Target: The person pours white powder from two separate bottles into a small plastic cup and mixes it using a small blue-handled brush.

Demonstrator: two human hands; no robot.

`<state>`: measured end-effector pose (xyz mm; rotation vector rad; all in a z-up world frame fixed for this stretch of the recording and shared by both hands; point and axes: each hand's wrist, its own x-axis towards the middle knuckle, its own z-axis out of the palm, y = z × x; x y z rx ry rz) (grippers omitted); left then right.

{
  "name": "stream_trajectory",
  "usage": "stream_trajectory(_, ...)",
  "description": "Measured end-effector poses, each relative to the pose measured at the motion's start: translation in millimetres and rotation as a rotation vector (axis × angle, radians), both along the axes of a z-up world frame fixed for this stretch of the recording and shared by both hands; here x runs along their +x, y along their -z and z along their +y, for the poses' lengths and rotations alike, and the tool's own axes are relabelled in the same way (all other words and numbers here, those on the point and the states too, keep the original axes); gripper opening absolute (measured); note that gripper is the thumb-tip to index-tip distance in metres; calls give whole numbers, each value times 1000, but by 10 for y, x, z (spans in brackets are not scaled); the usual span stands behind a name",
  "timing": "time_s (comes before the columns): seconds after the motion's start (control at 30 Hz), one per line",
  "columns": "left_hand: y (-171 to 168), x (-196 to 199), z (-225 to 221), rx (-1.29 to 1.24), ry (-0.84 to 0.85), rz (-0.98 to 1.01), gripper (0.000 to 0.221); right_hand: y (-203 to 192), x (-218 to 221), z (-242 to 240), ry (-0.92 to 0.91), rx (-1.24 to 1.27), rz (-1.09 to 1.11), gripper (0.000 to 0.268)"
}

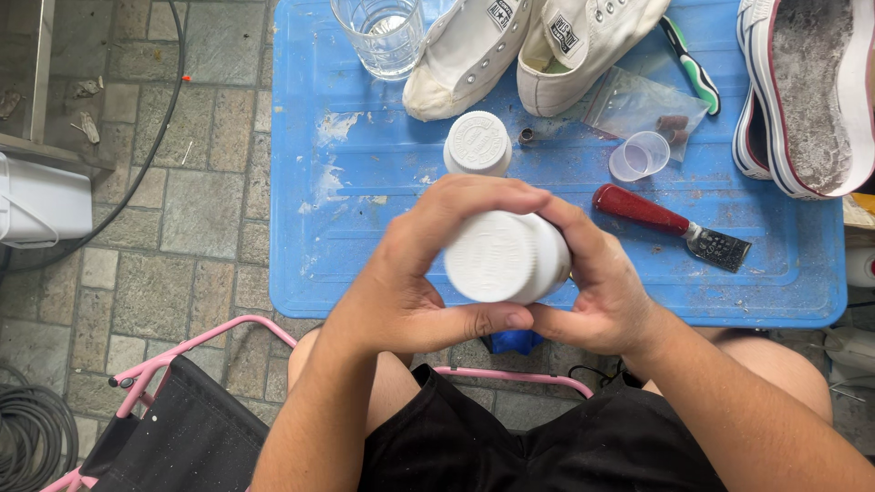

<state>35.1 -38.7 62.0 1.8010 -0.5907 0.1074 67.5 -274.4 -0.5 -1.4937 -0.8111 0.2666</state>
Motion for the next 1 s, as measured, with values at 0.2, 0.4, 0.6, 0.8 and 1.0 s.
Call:
stream_trajectory(0.2,105,38,-127,-283,115,121,71,13,106,-203,-40,-28,146,86)
stream_trajectory(0.4,86,-11,-226,-221,-6,130,68,51,66,-218,96,-52,196,76)
stream_trajectory(0.6,-7,44,-275,218,-190,-289,53,24,110,-291,46,-102,23,75)
stream_trajectory(0.8,59,119,-302,434,-192,-465,39,-64,142,-347,-80,-97,406,80)
stream_trajectory(1.0,75,34,-534,427,-456,-177,34,-151,164,-190,206,-326,-449,81)
